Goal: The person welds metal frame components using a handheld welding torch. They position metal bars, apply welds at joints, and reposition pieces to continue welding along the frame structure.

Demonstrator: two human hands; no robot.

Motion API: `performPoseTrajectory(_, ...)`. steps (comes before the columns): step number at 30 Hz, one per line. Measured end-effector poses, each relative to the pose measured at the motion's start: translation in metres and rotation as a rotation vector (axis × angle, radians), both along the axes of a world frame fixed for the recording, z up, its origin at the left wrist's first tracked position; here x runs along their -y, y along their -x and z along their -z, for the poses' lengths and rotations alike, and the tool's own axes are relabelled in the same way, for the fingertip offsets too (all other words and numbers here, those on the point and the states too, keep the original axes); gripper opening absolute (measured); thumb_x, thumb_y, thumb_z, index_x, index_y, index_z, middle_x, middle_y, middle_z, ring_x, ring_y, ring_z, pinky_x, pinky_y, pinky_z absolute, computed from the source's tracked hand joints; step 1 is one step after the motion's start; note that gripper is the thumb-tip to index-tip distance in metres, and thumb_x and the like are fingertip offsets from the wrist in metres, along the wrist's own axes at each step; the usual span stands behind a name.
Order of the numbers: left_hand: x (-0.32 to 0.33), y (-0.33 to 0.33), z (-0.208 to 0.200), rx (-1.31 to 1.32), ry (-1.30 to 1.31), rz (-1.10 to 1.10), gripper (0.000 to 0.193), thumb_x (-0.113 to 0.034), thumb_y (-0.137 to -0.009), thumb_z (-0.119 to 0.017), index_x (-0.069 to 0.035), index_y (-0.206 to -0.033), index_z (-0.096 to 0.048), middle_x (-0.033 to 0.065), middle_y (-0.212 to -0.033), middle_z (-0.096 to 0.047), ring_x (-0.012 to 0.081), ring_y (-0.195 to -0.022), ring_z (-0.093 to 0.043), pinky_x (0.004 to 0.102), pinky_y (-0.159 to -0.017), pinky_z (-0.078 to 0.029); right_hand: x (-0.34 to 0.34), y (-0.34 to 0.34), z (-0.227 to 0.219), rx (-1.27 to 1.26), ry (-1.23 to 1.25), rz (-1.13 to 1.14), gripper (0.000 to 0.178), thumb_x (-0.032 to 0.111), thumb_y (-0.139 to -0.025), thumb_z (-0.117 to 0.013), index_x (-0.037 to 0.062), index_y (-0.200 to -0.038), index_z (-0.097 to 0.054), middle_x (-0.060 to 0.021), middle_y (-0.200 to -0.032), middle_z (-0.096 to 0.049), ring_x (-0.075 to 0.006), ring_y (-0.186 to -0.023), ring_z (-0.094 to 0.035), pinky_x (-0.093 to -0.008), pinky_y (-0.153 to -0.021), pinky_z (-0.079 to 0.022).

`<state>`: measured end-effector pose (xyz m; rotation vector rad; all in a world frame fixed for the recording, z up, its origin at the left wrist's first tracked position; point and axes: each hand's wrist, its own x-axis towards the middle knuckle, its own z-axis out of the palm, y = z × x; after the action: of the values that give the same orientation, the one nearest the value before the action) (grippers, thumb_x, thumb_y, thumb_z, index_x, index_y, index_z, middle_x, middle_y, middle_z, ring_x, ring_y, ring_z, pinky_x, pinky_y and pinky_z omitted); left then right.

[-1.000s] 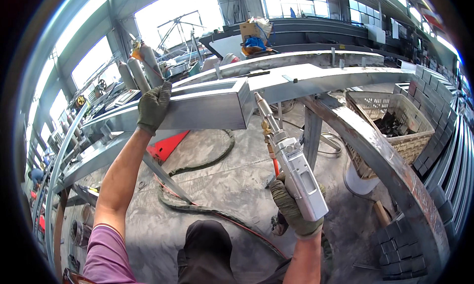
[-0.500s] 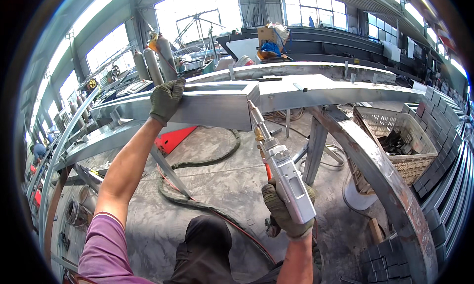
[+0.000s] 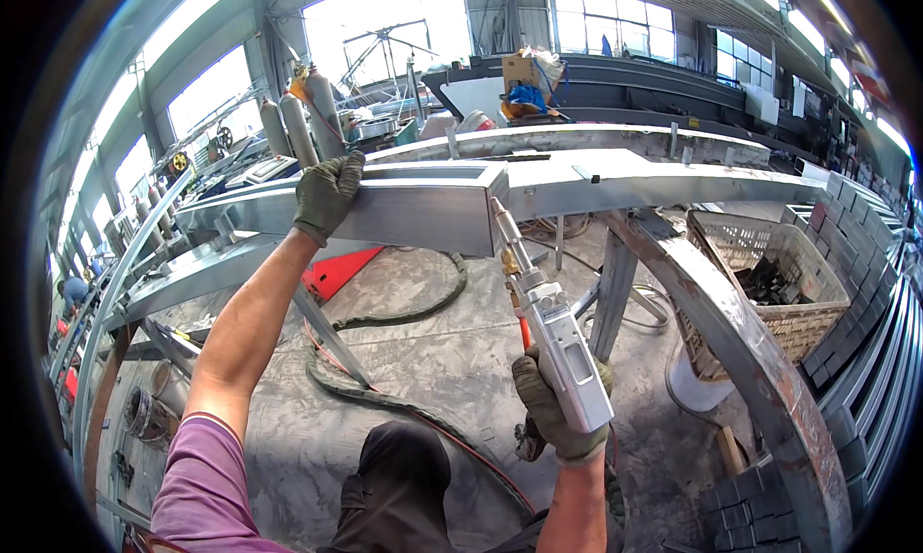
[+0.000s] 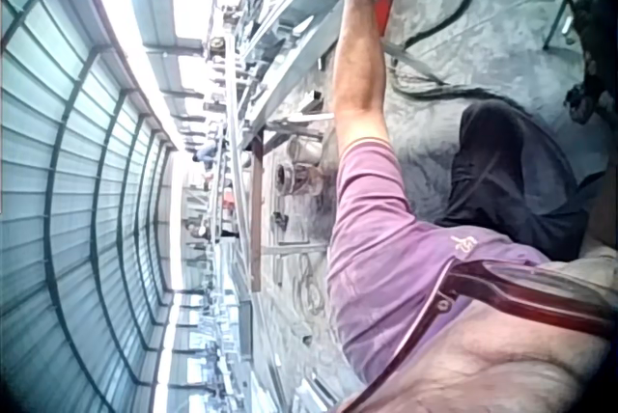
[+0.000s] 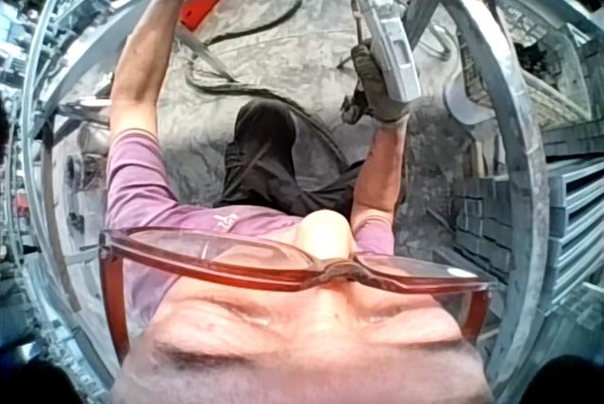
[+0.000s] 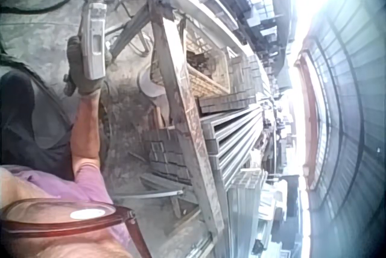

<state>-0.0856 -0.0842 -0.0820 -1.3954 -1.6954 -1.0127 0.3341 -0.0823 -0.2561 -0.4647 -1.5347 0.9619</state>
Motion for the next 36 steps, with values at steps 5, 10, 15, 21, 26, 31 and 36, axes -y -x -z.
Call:
performPoseTrajectory(5,0.003,-0.004,-0.002,-0.004,0.023,-0.022,0.052,-0.05,-0.109,-0.061,-0.006,-0.086,-0.076,0.0197,-0.067,-0.065,0.0381,-0.063,-0.067,0.0473,-0.068,-0.051,0.003,0.0,-0.001,-0.025,0.064,-0.035,0.014,0.006,-0.093,-0.085,0.0005,-0.104,-0.077,-0.0038,-0.085,-0.075,-0.0117,-0.075,-0.071,-0.0307,-0.069,-0.058)
performPoseTrajectory(10,0.002,-0.004,-0.002,0.003,0.025,-0.019,0.051,-0.05,-0.109,-0.061,-0.006,-0.086,-0.077,0.0194,-0.068,-0.065,0.0384,-0.065,-0.068,0.0473,-0.069,-0.051,0.002,0.0,-0.002,-0.041,0.087,-0.046,0.014,0.005,-0.093,-0.085,0.0008,-0.104,-0.077,-0.0023,-0.084,-0.074,-0.0101,-0.075,-0.069,-0.0297,-0.069,-0.057)
performPoseTrajectory(15,0.002,-0.002,-0.001,0.002,0.016,-0.01,0.049,-0.048,-0.109,-0.062,-0.006,-0.088,-0.077,0.0197,-0.069,-0.066,0.0397,-0.067,-0.067,0.0477,-0.069,-0.051,0.002,0.001,-0.002,-0.024,0.089,-0.057,0.016,0.004,-0.092,-0.085,0.0002,-0.105,-0.077,-0.0029,-0.083,-0.075,-0.011,-0.074,-0.07,-0.0298,-0.068,-0.057)
performPoseTrajectory(21,0.001,-0.007,-0.003,0.019,0.027,-0.005,0.048,-0.047,-0.109,-0.063,-0.006,-0.088,-0.077,0.0209,-0.071,-0.066,0.0407,-0.066,-0.065,0.0482,-0.069,-0.05,-0.003,0.0,-0.001,-0.022,-0.01,0.003,0.015,0.005,-0.091,-0.086,0.0,-0.103,-0.078,-0.0043,-0.081,-0.075,-0.0131,-0.072,-0.071,-0.0315,-0.066,-0.057)
performPoseTrajectory(26,0.006,0.0,-0.001,0.011,0.004,0.025,0.048,-0.045,-0.109,-0.063,-0.005,-0.087,-0.075,0.0221,-0.07,-0.065,0.0412,-0.065,-0.064,0.0474,-0.068,-0.05,0.003,0.0,-0.006,0.061,0.099,-0.001,0.014,0.006,-0.091,-0.086,0.0005,-0.102,-0.078,-0.0052,-0.08,-0.075,-0.0148,-0.071,-0.071,-0.0329,-0.065,-0.057)
performPoseTrajectory(31,0.002,-0.005,-0.002,0.017,0.02,0.026,0.047,-0.044,-0.109,-0.063,-0.004,-0.089,-0.076,0.023,-0.071,-0.065,0.0411,-0.065,-0.065,0.0475,-0.067,-0.05,-0.002,-0.006,-0.004,0.109,0.052,0.042,0.013,0.006,-0.089,-0.086,0.0018,-0.099,-0.078,-0.0057,-0.078,-0.074,-0.0169,-0.068,-0.071,-0.0337,-0.064,-0.056)
performPoseTrajectory(36,0.001,0.001,0.0,-0.009,0.013,0.035,0.047,-0.044,-0.109,-0.064,-0.003,-0.09,-0.077,0.0232,-0.071,-0.065,0.0405,-0.064,-0.066,0.0479,-0.067,-0.051,-0.007,-0.006,0.002,0.103,-0.016,-0.015,0.013,0.008,-0.099,-0.081,0.0033,-0.108,-0.074,0.0027,-0.079,-0.065,-0.0067,-0.066,-0.06,-0.0268,-0.057,-0.047)
